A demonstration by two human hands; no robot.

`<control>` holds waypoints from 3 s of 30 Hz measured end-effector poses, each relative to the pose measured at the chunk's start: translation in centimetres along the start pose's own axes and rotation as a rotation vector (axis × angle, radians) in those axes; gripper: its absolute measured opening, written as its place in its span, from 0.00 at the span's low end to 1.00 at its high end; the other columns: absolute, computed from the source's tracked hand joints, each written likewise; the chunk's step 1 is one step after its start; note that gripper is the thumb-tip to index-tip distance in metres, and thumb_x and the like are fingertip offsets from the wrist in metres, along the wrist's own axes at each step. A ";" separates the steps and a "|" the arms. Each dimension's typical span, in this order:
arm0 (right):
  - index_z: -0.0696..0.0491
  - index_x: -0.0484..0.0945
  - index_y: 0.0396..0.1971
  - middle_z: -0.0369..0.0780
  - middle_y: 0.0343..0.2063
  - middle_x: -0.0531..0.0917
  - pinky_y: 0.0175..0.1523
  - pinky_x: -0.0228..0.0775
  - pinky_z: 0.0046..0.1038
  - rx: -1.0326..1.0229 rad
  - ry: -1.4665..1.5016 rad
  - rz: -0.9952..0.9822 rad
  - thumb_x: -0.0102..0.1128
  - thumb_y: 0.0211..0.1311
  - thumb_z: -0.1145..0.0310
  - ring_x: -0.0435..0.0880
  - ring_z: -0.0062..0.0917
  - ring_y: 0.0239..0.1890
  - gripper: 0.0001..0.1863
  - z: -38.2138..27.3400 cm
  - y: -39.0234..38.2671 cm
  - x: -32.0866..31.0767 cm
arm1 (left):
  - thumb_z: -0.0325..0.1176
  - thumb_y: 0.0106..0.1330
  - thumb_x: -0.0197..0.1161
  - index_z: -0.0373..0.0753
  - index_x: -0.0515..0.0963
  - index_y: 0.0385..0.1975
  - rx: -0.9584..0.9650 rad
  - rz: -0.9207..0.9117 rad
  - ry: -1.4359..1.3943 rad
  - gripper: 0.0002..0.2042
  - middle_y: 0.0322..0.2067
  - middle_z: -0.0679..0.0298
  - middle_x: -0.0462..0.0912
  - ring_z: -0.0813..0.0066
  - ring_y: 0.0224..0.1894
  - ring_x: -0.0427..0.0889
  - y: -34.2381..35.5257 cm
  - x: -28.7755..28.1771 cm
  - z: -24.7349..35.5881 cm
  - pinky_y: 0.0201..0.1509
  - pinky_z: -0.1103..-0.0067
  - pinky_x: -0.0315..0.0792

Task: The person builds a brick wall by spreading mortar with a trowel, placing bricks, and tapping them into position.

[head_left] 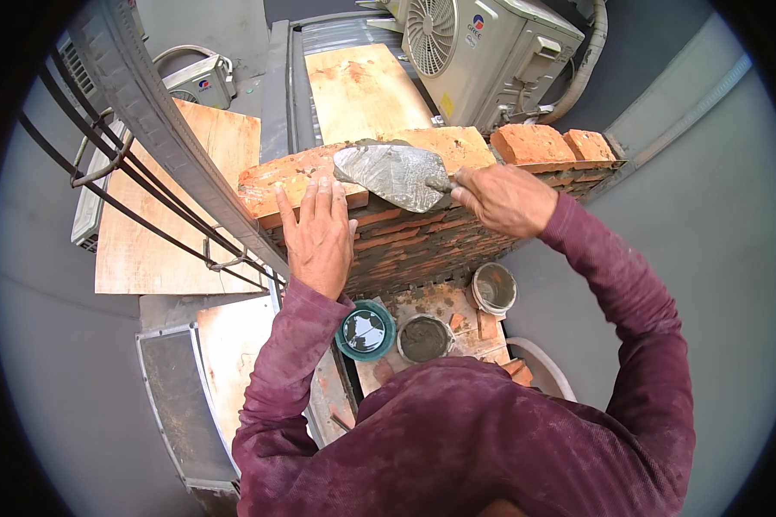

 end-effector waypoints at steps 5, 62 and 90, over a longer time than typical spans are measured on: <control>0.55 0.76 0.33 0.42 0.21 0.80 0.26 0.72 0.32 0.005 -0.461 0.144 0.54 0.65 0.63 0.81 0.30 0.22 0.10 0.9 -0.6 -7.8 | 0.41 0.57 0.67 0.33 0.67 0.59 -0.029 -0.037 -0.023 0.32 0.59 0.52 0.70 0.60 0.65 0.64 0.0 0.2 0.5 0.72 0.54 0.47; 0.59 0.71 0.49 0.47 0.37 0.79 0.42 0.69 0.38 -0.070 -0.002 0.205 0.58 0.63 0.62 0.79 0.40 0.39 0.20 10.1 -11.8 -4.9 | 0.45 0.63 0.64 0.34 0.75 0.53 -0.018 -0.619 -1.120 0.24 0.52 0.49 0.78 0.54 0.56 0.76 -13.4 6.4 12.9 0.62 0.67 0.68; 0.57 0.72 0.56 0.47 0.45 0.81 0.44 0.80 0.37 0.174 -0.139 -0.676 0.51 0.63 0.72 0.83 0.38 0.47 0.20 2.6 -15.9 92.0 | 0.44 0.51 0.68 0.47 0.77 0.55 -0.986 -1.388 -0.632 0.27 0.67 0.53 0.61 0.47 0.71 0.51 -73.3 29.4 35.1 0.73 0.60 0.49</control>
Point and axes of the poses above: each hand's wrist, its own y-axis towards the middle knuckle, its own x-axis out of the palm, z = x × y, the point moved 8 cm from there along y, towards the middle knuckle
